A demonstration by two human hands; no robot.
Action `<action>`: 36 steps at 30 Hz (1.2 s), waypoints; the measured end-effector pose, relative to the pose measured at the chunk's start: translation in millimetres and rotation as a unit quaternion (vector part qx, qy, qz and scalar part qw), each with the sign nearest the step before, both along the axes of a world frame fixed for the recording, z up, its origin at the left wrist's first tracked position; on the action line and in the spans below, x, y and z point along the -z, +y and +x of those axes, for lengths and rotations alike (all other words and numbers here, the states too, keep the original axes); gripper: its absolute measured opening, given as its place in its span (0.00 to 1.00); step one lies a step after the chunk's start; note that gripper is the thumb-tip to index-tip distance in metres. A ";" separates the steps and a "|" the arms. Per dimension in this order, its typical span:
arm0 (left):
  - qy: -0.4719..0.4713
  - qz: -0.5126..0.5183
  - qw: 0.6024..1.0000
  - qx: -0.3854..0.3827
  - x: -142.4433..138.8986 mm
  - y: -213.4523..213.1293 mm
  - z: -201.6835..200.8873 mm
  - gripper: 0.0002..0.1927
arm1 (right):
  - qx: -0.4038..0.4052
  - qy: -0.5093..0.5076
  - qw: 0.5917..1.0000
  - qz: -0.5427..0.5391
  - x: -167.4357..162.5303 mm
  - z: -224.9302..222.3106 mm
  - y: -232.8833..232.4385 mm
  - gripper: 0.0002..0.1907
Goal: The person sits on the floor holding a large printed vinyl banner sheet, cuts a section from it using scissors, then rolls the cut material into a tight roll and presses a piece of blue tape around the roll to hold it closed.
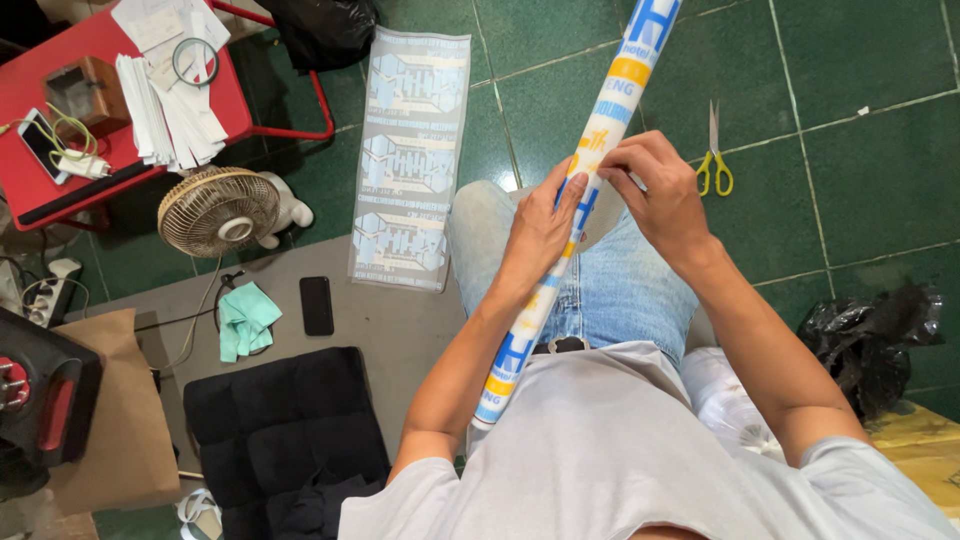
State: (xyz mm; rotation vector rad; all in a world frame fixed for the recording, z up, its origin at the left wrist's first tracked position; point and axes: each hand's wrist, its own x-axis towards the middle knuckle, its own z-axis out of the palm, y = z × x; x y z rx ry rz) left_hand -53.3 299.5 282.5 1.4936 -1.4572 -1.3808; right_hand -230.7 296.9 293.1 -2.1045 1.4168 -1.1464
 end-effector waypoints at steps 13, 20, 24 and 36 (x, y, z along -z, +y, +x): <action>-0.026 -0.025 0.999 0.004 10.8 -0.5 0.4 0.28 | 0.032 -0.008 0.999 -0.021 2.1 1.8 5.6 0.08; -0.052 -0.047 0.998 0.000 12.8 1.1 1.2 0.27 | -0.017 0.101 0.994 -0.037 -2.8 -3.7 -3.6 0.05; -0.052 -0.040 0.998 0.001 17.3 1.5 0.4 0.27 | -0.060 0.175 0.981 -0.063 -4.8 -7.1 -8.5 0.07; -0.042 -0.046 0.998 0.006 18.0 3.4 0.0 0.27 | -0.100 0.113 0.987 -0.049 5.7 -12.1 -15.3 0.10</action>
